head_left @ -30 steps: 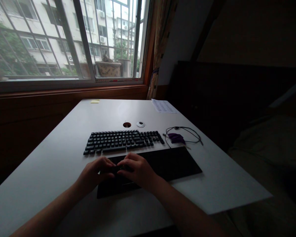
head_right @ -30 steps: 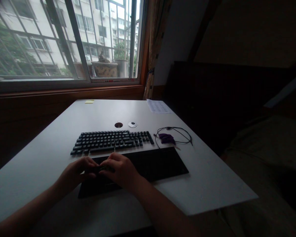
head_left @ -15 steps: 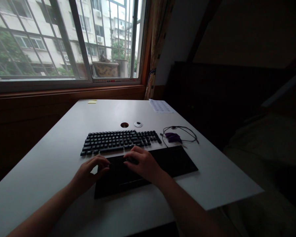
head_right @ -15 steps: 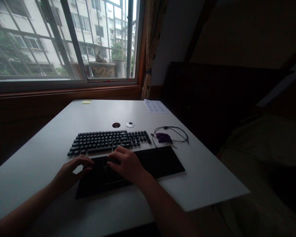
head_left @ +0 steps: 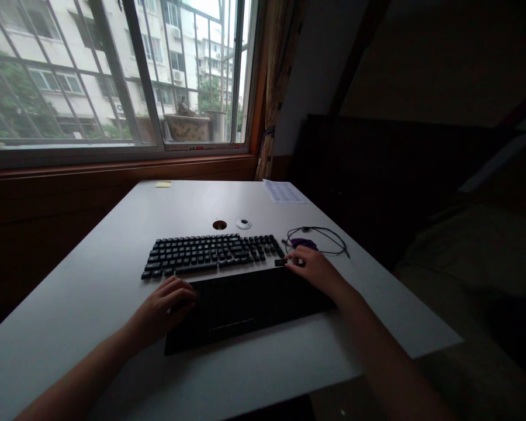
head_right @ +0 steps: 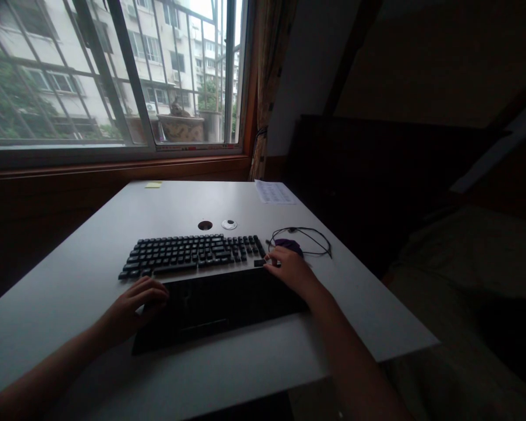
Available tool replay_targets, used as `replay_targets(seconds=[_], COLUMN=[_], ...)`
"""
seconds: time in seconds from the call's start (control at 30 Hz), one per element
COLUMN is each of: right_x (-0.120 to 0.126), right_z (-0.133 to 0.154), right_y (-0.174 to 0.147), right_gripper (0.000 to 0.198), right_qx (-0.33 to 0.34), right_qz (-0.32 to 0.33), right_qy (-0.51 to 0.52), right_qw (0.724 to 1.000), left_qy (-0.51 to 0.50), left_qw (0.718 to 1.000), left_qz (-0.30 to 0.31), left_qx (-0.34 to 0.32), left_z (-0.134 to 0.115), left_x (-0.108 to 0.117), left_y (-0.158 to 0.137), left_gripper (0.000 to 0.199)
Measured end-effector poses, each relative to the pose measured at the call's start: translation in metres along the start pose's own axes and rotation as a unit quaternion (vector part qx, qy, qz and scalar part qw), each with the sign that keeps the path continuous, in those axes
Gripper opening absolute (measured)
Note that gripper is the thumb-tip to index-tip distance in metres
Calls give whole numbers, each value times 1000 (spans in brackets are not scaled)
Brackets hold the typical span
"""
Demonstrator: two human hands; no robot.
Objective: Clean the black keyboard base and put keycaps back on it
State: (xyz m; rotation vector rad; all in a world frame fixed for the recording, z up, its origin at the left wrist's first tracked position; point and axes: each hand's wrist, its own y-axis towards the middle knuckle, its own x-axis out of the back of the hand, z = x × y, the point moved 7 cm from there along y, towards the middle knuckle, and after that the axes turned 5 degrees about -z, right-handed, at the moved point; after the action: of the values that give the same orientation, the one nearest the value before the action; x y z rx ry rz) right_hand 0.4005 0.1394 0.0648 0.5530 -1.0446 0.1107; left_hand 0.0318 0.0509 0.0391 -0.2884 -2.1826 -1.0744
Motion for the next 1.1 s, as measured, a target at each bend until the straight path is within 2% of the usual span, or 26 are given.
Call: replay_targets(seconds=[0.1,0.4,0.7,0.87,1.1], right_x=[-7,-30,-32,-21,-25], right_z=[-12,-16,-26,-18,1], right_y=[1,19,14,2,-7], right_gripper=[10,10,18,19,23], right_qx=[-3,-8,-17,21,82], right_qz=[18,42,19,-41,-18], right_qy=[-22,-64,-65,-45,-35], right_qw=[1000,997,998,998,996], left_qy=[2,23,20,15,16], left_qw=[1000,999,999,999,999], left_qz=[23,38,30,35,38], left_qx=[-2,-10,-9,-7,0], left_z=[2,1,0,2,3], left_x=[-4,-6,-4,-6,-7], left_y=[-3,-3,-2,-4,-5], left_gripper=[11,12,13,13,13])
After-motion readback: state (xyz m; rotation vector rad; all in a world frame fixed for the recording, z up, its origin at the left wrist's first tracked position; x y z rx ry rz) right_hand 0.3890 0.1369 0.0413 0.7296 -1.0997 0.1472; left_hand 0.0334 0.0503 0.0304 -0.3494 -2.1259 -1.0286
